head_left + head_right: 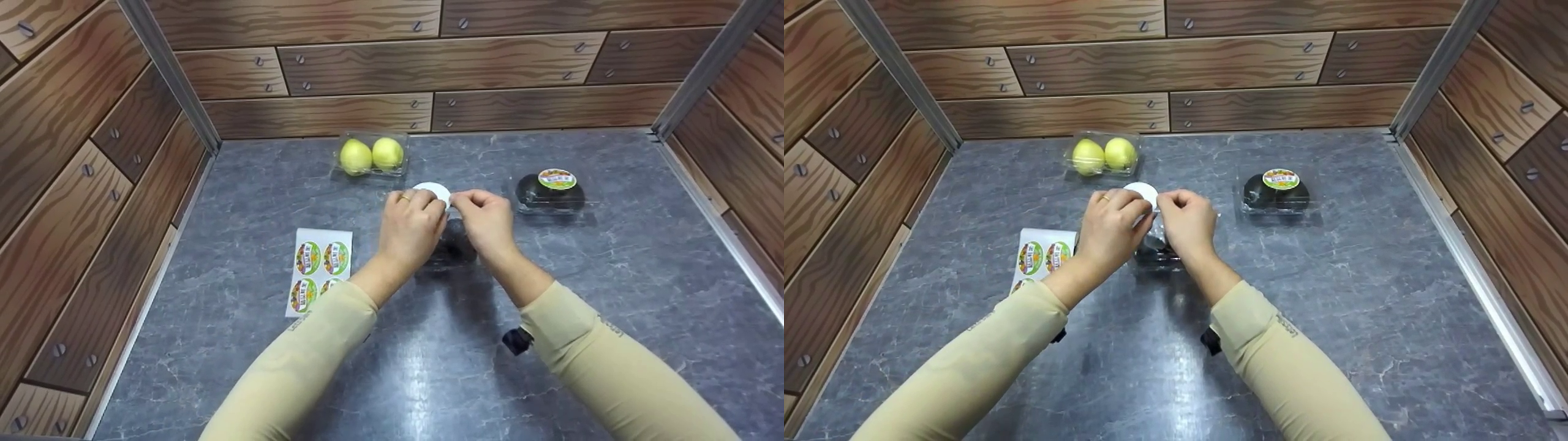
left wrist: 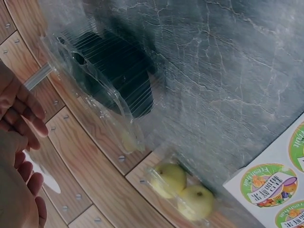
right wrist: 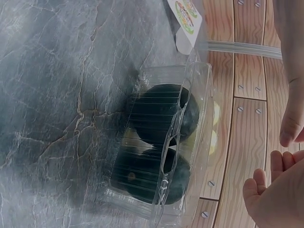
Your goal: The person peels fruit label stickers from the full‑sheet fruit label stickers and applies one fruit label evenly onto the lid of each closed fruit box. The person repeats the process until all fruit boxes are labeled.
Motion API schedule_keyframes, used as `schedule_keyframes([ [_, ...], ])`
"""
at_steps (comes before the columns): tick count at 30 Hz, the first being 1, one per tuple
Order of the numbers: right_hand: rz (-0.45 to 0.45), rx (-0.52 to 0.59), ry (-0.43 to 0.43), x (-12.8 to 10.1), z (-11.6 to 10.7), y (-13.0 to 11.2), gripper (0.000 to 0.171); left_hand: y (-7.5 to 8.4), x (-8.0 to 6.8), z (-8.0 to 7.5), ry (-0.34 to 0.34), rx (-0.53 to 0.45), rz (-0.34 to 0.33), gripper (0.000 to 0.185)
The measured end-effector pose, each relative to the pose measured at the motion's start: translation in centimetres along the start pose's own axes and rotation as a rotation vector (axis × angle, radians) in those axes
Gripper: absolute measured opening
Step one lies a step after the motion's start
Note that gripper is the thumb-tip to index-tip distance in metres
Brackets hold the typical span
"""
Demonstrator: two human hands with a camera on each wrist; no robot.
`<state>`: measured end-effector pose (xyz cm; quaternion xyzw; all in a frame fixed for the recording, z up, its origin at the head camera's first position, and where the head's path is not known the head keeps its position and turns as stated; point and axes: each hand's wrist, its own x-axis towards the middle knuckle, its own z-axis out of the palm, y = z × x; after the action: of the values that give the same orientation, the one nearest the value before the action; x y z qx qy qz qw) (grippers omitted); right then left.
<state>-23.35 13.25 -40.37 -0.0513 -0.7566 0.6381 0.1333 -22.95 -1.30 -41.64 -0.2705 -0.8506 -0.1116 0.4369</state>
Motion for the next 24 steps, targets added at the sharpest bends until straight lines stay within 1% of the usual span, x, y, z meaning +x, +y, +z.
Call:
schedule_keyframes([
  [5,-0.01,-0.002,-0.006,0.0,0.0,-0.1,0.016,0.1,0.0,0.0,-0.009,0.004,-0.012,0.009],
  [9,0.007,0.019,-0.026,-0.3,-0.1,0.0,0.016,0.1,-0.2,0.0,-0.009,0.0,-0.03,0.009],
  [12,0.021,0.036,-0.048,-0.5,-0.2,0.0,0.016,0.2,-0.4,-0.1,-0.004,-0.02,-0.05,0.007],
  [14,0.02,0.051,-0.061,-0.6,-0.4,0.0,0.017,0.1,-0.4,-0.2,-0.001,-0.047,-0.076,0.005],
  [16,0.02,0.062,-0.073,-0.7,-0.6,-0.1,0.017,0.1,-0.4,-0.4,0.0,-0.089,-0.118,0.003],
  [18,0.021,0.079,-0.071,-0.7,-0.9,0.0,0.018,0.0,-0.4,-0.7,0.003,-0.149,-0.179,0.003],
  [21,0.026,0.096,-0.06,-0.8,-1.2,0.3,0.019,-0.1,-0.1,-1.1,0.013,-0.262,-0.298,0.002],
  [24,0.024,0.113,-0.046,-0.7,-1.3,0.7,0.019,-0.3,0.2,-1.5,0.026,-0.408,-0.439,0.003],
])
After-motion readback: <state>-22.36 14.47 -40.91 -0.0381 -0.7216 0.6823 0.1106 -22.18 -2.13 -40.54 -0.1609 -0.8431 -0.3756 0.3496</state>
